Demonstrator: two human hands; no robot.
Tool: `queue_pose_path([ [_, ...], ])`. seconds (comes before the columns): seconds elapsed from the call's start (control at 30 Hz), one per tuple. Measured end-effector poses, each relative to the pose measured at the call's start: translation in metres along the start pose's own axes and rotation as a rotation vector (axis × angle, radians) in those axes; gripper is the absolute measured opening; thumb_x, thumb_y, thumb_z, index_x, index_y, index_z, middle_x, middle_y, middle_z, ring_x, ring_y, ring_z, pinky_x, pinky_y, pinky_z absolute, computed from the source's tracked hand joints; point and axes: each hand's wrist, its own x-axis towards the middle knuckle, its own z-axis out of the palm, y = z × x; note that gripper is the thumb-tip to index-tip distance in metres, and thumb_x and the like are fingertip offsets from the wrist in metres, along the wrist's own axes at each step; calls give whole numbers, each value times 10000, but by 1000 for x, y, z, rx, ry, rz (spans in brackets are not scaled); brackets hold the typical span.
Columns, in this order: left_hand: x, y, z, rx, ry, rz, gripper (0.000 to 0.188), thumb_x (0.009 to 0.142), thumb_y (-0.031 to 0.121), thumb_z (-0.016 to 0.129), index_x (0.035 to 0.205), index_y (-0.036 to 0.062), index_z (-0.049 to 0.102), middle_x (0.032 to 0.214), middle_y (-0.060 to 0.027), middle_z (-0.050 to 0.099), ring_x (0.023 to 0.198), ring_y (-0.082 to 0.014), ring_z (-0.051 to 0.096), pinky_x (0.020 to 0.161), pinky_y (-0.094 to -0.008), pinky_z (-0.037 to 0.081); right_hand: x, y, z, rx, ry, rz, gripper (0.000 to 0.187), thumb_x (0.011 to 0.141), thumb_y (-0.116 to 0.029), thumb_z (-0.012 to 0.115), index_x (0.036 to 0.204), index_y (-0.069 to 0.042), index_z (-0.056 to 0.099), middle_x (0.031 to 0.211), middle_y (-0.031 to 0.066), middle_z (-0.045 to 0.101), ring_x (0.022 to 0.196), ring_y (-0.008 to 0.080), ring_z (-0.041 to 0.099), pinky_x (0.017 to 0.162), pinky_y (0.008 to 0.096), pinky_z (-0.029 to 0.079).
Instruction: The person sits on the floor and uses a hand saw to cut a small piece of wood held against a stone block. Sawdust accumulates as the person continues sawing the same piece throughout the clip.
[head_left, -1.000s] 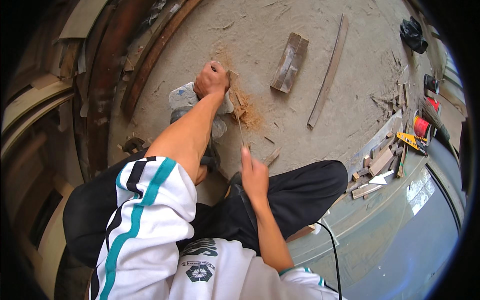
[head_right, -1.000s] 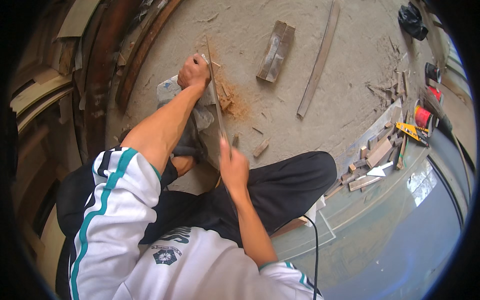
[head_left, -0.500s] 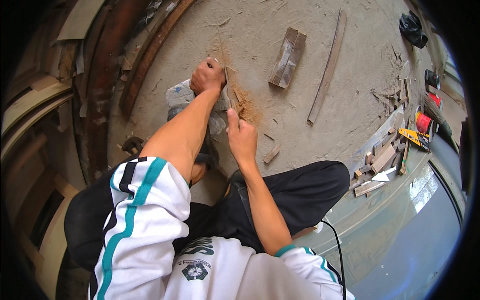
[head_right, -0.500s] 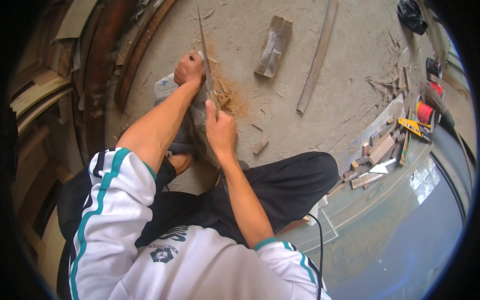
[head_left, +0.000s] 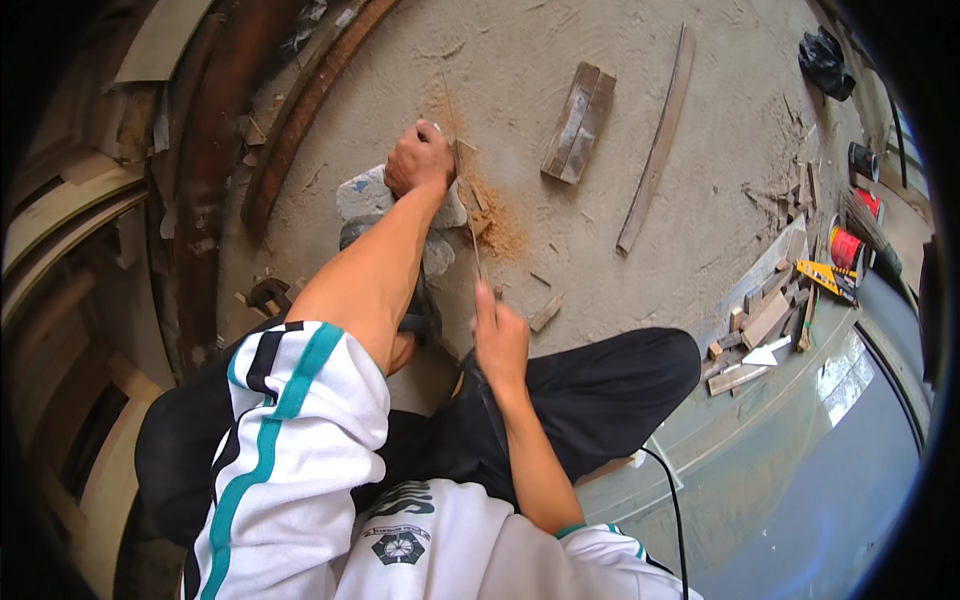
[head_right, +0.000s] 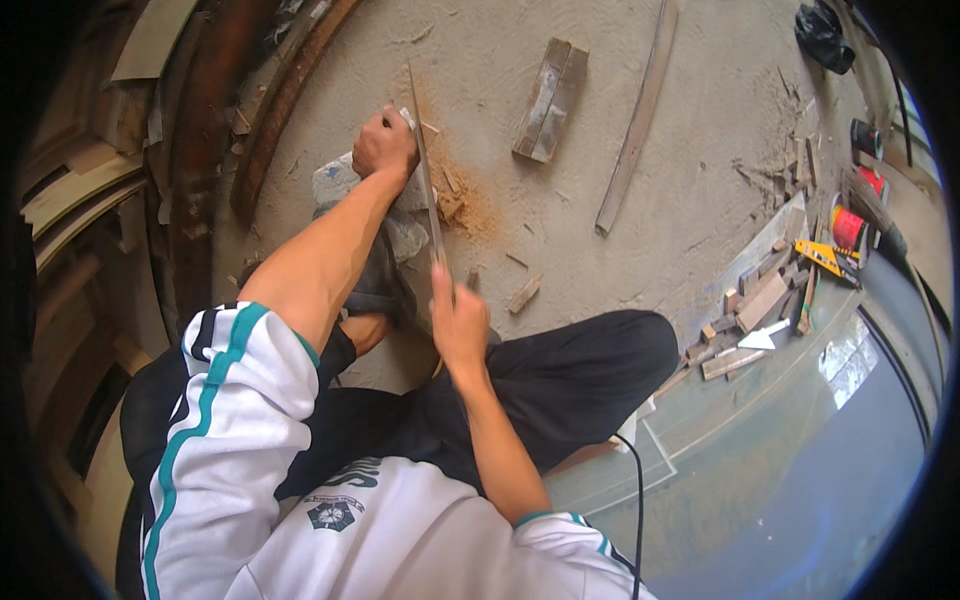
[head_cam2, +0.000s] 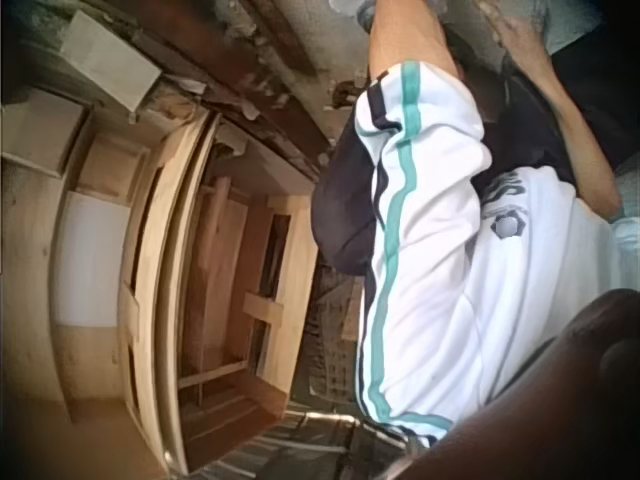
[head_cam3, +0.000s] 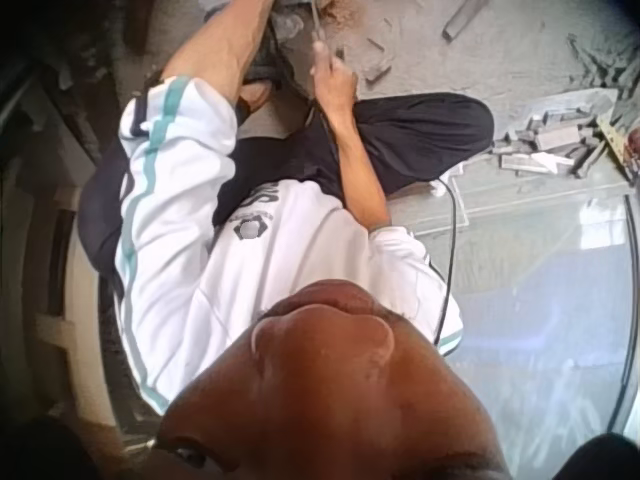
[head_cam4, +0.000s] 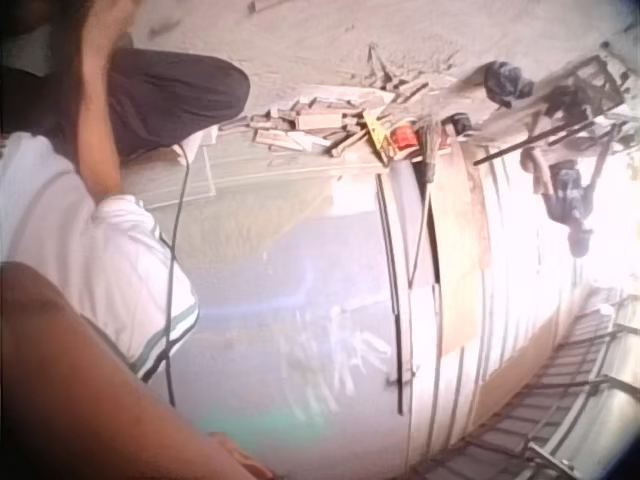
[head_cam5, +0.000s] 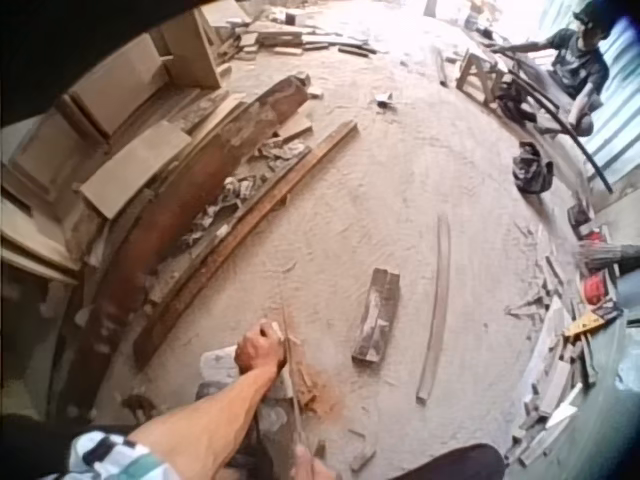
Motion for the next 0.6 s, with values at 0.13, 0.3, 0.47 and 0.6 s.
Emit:
queue_pose_path([
  [0.13,0,3,-6,-16,42,12,502,933,448,412,1018,66,727,1032,-236,693,1006,-450,638,886,-521,472,-40,19,-19,72,-40,-12,671,999,-499,499,605,36,591,526,63,544,513,136,527,495,308,394],
  [0.3,-4,5,5,7,-2,10,485,934,449,420,1021,84,728,1018,-234,696,1001,-445,639,877,-514,477,42,-10,2,21,-87,15,565,996,-471,510,874,42,713,581,165,609,557,206,619,584,367,475],
  [0.47,4,4,-6,-12,24,11,487,932,459,419,1007,93,731,1017,-232,696,1006,-442,638,880,-516,477,-33,22,-16,50,-53,27,608,992,-460,531,664,38,651,531,117,553,524,159,546,541,341,437],
  [0.6,-4,9,1,13,-43,9,478,932,455,417,1014,103,729,1022,-221,698,1007,-440,637,884,-513,477,58,-11,11,106,-81,-40,665,986,-530,498,649,29,628,525,121,542,511,170,535,530,358,422],
])
